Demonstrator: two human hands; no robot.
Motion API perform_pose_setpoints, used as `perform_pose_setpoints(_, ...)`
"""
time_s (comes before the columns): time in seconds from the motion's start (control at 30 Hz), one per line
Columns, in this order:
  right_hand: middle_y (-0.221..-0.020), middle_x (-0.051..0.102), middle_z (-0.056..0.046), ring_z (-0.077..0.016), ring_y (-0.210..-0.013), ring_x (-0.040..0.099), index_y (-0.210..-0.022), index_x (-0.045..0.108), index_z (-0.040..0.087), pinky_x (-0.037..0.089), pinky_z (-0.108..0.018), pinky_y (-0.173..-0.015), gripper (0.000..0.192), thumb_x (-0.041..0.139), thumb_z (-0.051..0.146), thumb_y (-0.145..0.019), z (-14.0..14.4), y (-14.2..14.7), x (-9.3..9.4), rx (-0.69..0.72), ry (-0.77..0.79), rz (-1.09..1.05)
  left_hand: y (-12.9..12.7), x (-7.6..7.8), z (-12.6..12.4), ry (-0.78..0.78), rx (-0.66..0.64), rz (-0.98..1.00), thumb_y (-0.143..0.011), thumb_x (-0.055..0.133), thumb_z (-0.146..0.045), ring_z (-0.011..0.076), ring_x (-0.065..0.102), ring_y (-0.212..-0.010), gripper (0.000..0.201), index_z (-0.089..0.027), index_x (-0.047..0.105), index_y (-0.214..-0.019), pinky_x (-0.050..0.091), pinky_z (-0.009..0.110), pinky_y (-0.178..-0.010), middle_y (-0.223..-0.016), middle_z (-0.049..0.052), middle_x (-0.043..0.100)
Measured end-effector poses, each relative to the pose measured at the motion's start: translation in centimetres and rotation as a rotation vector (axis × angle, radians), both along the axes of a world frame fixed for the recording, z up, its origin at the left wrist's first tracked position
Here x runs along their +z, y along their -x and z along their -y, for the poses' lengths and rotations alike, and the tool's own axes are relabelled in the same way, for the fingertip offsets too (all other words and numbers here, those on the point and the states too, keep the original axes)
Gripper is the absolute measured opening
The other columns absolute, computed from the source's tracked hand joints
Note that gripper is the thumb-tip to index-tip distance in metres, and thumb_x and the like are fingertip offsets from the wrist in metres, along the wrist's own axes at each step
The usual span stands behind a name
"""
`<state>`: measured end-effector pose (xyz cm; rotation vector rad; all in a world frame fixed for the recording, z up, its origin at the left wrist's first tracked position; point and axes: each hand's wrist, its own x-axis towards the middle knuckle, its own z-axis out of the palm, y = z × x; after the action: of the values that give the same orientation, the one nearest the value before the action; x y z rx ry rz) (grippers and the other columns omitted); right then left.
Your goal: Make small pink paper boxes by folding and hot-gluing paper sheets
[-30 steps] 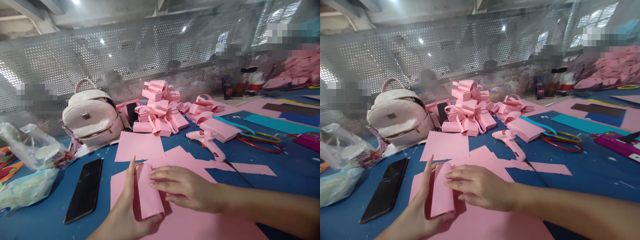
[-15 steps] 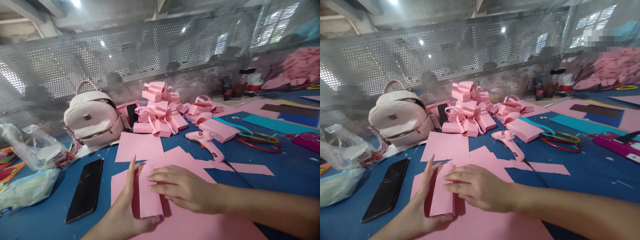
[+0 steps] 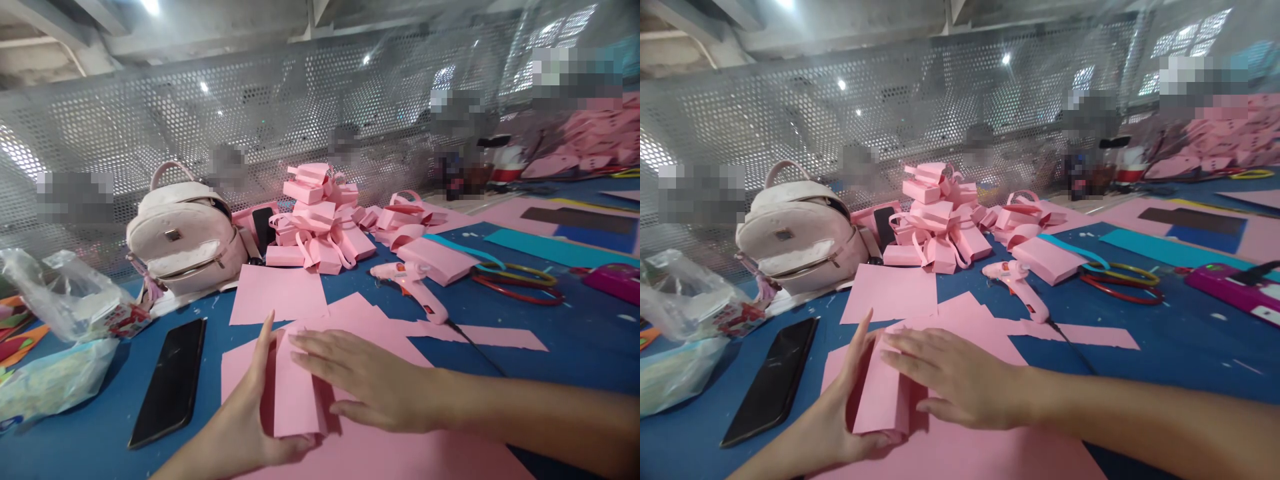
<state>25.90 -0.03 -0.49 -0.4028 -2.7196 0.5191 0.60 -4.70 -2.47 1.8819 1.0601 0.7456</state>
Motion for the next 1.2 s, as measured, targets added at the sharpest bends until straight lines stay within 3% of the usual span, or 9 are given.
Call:
perform_pose_setpoints(0.2, -0.160, 0.038, -0.010, -0.0203, -0.153, 0.021, -0.158, 0.028, 0.017, 0.015, -0.041, -0.125, 0.064, 0.052, 0.029, -0.101, 0.0, 0.0, -0.1, 0.022, -0.006, 0.045, 0.1, 0.1, 0.1, 0.004, -0.007, 0.006, -0.069, 0.088, -0.027, 0.0367, 0.031, -0.149, 0.140, -0.038, -0.022, -0.155, 0.033, 0.055, -0.119, -0.164, 0.013, 0.025)
perform_pose_setpoints(0.5, -0.158, 0.041, -0.011, -0.0217, -0.150, 0.028, -0.158, 0.027, 0.021, 0.023, -0.044, -0.123, 0.063, 0.051, 0.024, -0.100, 0.0, 0.0, -0.1, 0.028, -0.002, -0.022, 0.4, -0.1, -0.2, 0.055, 0.009, 0.048, -0.063, 0.094, -0.033, 0.0380, 0.020, -0.152, 0.146, -0.038, -0.018, -0.156, 0.025, 0.059, -0.120, -0.167, 0.014, 0.018)
perform_pose_setpoints(0.67, -0.159, 0.039, -0.012, -0.0226, -0.150, 0.027, -0.158, 0.029, 0.018, 0.024, -0.046, -0.122, 0.062, 0.049, 0.020, -0.099, -0.1, -0.1, -0.1, -0.003, -0.010, -0.017, 1.2, 0.3, -0.9, 0.032, -0.052, 0.021, -0.061, 0.094, -0.043, 0.0376, 0.016, -0.153, 0.139, -0.038, -0.004, -0.159, 0.013, 0.061, -0.122, -0.168, 0.013, 0.017)
perform_pose_setpoints(0.83, -0.157, 0.043, -0.012, -0.0216, -0.150, 0.027, -0.154, 0.035, 0.014, 0.024, -0.045, -0.122, 0.058, 0.047, 0.017, -0.098, -0.3, 0.0, -0.1, 0.014, -0.040, -0.017, 1.8, 0.4, -1.1, 0.027, -0.072, -0.028, -0.063, 0.092, -0.048, 0.0377, 0.016, -0.153, 0.129, -0.039, 0.007, -0.160, 0.016, 0.060, -0.122, -0.169, 0.010, 0.015)
perform_pose_setpoints(1.2, -0.156, 0.044, -0.013, -0.0191, -0.151, 0.023, -0.151, 0.039, 0.010, 0.024, -0.042, -0.122, 0.056, 0.044, 0.010, -0.095, -0.2, 0.0, 0.2, 0.023, -0.118, 0.008, 2.2, 0.1, -1.3, 0.017, -0.103, -0.102, -0.059, 0.096, -0.037, 0.0376, 0.017, -0.153, 0.139, -0.040, -0.001, -0.159, 0.019, 0.059, -0.122, -0.169, 0.010, 0.014)
